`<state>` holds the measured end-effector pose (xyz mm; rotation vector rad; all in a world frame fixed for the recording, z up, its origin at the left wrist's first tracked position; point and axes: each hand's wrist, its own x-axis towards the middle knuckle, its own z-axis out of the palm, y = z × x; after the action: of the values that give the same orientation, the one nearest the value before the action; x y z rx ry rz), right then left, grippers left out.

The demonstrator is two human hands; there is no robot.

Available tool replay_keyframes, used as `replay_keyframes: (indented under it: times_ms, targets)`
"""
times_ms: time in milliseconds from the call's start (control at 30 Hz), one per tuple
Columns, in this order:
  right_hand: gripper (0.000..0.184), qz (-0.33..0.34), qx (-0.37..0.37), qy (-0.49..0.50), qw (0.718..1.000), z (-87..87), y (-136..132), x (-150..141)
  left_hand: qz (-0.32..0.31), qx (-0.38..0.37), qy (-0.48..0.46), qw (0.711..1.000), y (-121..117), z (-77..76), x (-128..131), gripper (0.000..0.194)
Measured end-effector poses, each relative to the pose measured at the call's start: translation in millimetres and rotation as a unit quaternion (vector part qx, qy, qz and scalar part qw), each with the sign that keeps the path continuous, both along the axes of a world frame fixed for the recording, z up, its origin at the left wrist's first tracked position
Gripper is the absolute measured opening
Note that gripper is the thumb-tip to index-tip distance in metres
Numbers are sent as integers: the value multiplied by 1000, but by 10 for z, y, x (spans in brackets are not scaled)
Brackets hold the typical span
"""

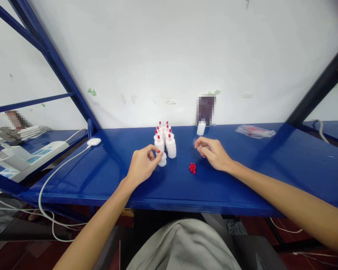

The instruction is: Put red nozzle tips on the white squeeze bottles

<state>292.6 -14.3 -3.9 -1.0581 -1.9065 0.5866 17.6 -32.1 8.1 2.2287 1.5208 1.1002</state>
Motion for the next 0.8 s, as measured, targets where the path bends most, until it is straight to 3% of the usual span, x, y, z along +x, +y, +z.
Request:
replay_keyframes:
  times_ms: [167, 233, 367, 467, 633, 800]
  targets:
    - [13, 30, -15, -7, 999, -4, -4, -4, 17, 52, 29, 998, -92, -20, 63, 24]
    - [15, 39, -7, -14, 999, -4, -8, -7, -23, 80, 48, 995, -176, -29, 166, 21]
    - [20, 47, -1, -12, 999, 5, -14, 1, -175, 39, 210, 961, -240, -57, 469, 19]
    - [21, 49, -4, -11, 999, 13, -20, 7, -165, 18, 251, 954, -159, -75, 633, 20]
    - [27, 62, -8, 9, 998, 0, -15, -2, -179, 14, 233, 956, -55, -85, 674, 11]
    - [32, 124, -45, 71, 989, -9, -30, -34, -161, 37, 90, 982, -91, -36, 715, 11]
